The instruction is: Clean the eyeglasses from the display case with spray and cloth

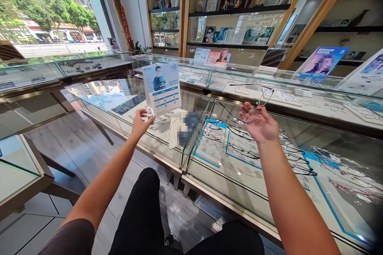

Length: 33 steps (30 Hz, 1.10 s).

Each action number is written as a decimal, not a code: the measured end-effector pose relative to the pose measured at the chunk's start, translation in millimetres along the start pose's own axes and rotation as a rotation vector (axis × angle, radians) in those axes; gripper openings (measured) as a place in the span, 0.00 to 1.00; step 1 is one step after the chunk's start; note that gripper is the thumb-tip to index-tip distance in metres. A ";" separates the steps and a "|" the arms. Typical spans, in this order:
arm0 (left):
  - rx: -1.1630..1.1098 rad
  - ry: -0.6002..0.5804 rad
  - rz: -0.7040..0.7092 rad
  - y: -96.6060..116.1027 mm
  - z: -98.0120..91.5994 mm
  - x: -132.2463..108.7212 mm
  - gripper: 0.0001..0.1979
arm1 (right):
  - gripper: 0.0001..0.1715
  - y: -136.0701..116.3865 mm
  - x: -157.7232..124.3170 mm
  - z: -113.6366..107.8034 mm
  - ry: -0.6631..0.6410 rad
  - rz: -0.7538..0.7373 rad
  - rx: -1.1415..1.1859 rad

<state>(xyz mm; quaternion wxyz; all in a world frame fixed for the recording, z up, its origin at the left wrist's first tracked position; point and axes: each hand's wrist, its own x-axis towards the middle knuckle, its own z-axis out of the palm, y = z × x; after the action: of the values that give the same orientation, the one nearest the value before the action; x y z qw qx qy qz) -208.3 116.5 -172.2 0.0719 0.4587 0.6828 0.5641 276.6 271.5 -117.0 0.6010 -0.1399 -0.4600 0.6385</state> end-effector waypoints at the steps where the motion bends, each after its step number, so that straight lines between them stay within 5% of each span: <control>1: 0.018 -0.035 -0.013 -1.2 4.4 1.3 0.30 | 0.08 0.0 -0.1 0.3 0.001 0.003 0.007; 7: 0.047 -0.031 -0.021 5.4 26.5 -2.7 0.14 | 0.10 -1.4 -1.8 5.6 0.008 0.014 0.038; 11: -0.222 -0.098 0.075 51.2 56.6 -2.0 0.12 | 0.11 -4.2 -3.6 11.1 -0.010 0.020 0.039; 14: -0.617 -0.315 0.030 101.4 90.9 3.9 0.10 | 0.11 -5.8 -5.0 14.5 -0.024 0.016 0.033; 17: -0.973 -0.680 -0.056 146.3 129.1 11.3 0.12 | 0.11 -6.3 -5.9 16.8 -0.027 0.011 0.036; 21: -1.123 -1.022 -0.107 180.3 181.1 17.0 0.14 | 0.12 -7.0 -6.3 18.9 -0.037 -0.001 0.031; 27: -1.173 -1.095 -0.133 180.7 232.7 13.1 0.18 | 0.12 -9.2 -6.9 19.2 -0.033 -0.006 0.020; 33: -1.248 -1.155 -0.314 172.2 223.6 15.8 0.32 | 0.14 -8.2 -8.9 18.9 -0.026 0.008 -0.027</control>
<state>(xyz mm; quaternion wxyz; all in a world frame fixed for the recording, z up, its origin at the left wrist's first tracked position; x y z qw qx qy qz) 14.3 275.4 -100.5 0.7235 0.4504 0.1601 0.4981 270.2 254.4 -104.0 0.5903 -0.1414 -0.4757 0.6366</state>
